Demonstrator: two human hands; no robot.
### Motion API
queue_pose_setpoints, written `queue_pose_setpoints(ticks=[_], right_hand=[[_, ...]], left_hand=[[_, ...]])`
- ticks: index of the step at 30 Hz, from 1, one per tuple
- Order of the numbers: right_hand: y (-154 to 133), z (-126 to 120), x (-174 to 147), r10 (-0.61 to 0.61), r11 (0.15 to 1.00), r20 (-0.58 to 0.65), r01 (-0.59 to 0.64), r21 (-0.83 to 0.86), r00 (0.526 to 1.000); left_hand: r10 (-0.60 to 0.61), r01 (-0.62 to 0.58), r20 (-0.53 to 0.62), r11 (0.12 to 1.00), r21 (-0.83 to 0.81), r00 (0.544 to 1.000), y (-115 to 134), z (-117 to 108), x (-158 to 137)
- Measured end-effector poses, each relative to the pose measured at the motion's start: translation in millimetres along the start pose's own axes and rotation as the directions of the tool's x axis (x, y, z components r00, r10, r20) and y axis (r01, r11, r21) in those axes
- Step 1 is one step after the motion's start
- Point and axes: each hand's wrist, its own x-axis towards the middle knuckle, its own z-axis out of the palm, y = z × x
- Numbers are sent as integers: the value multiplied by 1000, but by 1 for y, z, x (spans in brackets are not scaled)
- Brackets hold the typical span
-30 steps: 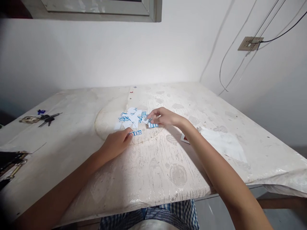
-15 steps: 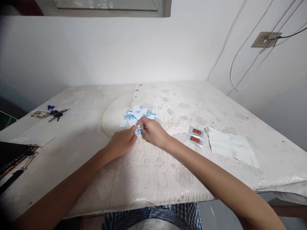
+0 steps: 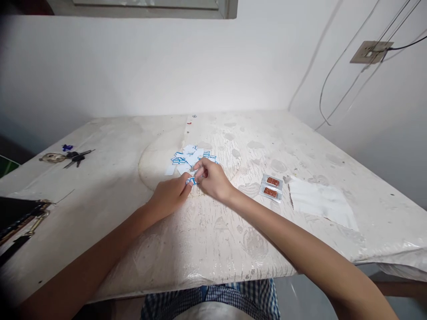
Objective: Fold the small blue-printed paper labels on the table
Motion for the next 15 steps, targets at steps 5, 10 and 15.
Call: queue_pose_setpoints(ticks=[5, 10, 15], right_hand=[[-7, -2, 0, -19, 994, 18, 21, -112, 1000], [-10, -36, 16, -98, 911, -161, 23, -412, 982], [11, -53, 27, -111, 744, -54, 47, -667, 992]], left_hand=[[2, -3, 23, 1000, 10, 1000, 1, -1, 2], [-17, 16, 51, 1000, 15, 999, 0, -1, 3], [-11, 10, 43, 1000, 28, 999, 0, -1, 3]])
